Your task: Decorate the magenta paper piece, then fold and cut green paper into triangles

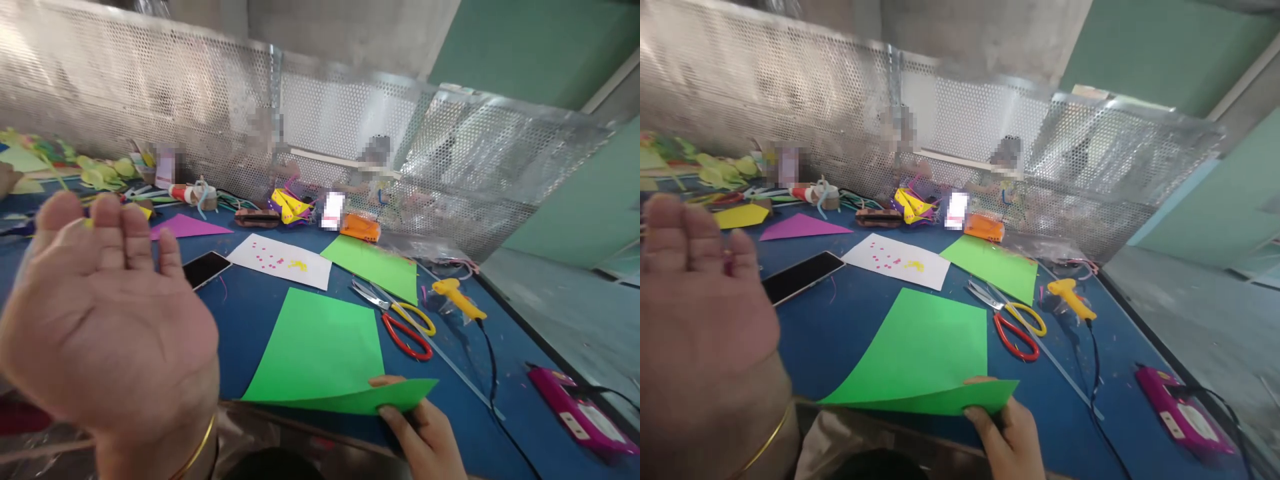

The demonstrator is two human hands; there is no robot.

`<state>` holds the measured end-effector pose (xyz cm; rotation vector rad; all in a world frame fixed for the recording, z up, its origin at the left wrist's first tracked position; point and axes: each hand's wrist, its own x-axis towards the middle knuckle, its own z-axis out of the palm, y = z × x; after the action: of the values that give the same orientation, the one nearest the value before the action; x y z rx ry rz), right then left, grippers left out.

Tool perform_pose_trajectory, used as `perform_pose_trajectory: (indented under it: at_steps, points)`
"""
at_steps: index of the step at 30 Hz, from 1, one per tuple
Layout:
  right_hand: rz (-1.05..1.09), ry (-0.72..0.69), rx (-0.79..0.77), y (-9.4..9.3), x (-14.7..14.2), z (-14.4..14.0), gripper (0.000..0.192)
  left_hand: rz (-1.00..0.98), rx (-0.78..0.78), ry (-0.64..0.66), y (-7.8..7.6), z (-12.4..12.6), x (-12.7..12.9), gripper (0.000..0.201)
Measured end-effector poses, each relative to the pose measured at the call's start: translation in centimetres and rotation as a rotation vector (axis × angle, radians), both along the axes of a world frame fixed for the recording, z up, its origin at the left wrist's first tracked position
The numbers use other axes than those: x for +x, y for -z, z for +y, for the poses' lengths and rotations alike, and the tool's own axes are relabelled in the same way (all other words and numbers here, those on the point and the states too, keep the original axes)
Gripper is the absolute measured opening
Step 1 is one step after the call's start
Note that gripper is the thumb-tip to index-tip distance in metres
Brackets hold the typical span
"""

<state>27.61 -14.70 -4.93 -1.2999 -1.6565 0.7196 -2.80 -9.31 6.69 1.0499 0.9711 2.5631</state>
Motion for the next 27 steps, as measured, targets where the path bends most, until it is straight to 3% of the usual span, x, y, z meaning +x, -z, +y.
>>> perform_pose_trajectory:
  at_steps: [2, 4, 8, 9, 10, 12, 14, 17, 20, 22, 24, 27]
  points:
    - [-0.019, -0.029, 0.011, 0.2, 0.1, 0.1, 0.031, -0.214, 0.089, 0.121, -3.7, -0.5, 3.3, 0.026]
    - [-0.033, -0.022, 0.025, 0.4, 0.2, 0.2, 0.033, -0.257, 0.146, 0.135, -6.7, -0.2, 5.4, 0.021]
    - [-0.027, -0.002, 0.017, 0.9, 0.2, 0.3, 0.039, 0.184, 0.268, 0.112, -11.4, 3.5, 7.3, 0.018]
    - [-0.013, -0.001, 0.010, 0.9, 0.1, 0.3, 0.041, 0.310, 0.285, 0.162, -12.3, 4.8, 7.9, 0.018]
    - [0.004, 0.005, 0.003, 1.0, 0.1, 0.2, 0.042, 0.461, 0.242, 0.268, -12.8, 6.2, 8.5, 0.014]
    - [0.039, 0.023, -0.010, 1.0, 0.0, 0.1, 0.044, 0.693, 0.002, 0.535, -12.9, 8.9, 9.8, 0.008]
    - [0.078, 0.033, -0.007, 1.0, 0.0, 0.0, 0.042, 0.895, -0.153, 0.724, -11.1, 10.9, 10.8, 0.012]
    - [0.122, -0.018, -0.024, 0.7, 0.2, -0.1, 0.035, 1.249, -0.343, 0.773, -5.7, 11.5, 10.2, 0.010]
    - [0.146, -0.077, -0.105, 0.6, 0.4, -0.2, 0.032, 1.370, -0.456, 0.819, 0.6, 9.2, 7.0, 0.010]
    - [0.175, -0.065, -0.143, 0.7, 0.4, -0.3, 0.033, 1.363, -0.498, 0.865, 3.7, 6.9, 4.4, 0.014]
    - [0.200, -0.027, -0.164, 0.7, 0.2, -0.3, 0.036, 1.355, -0.479, 0.861, 5.8, 4.6, 2.1, 0.015]
    - [0.156, 0.016, -0.212, 0.2, 0.1, -0.4, 0.035, 1.269, -0.391, 0.932, 7.2, 2.1, -0.4, 0.022]
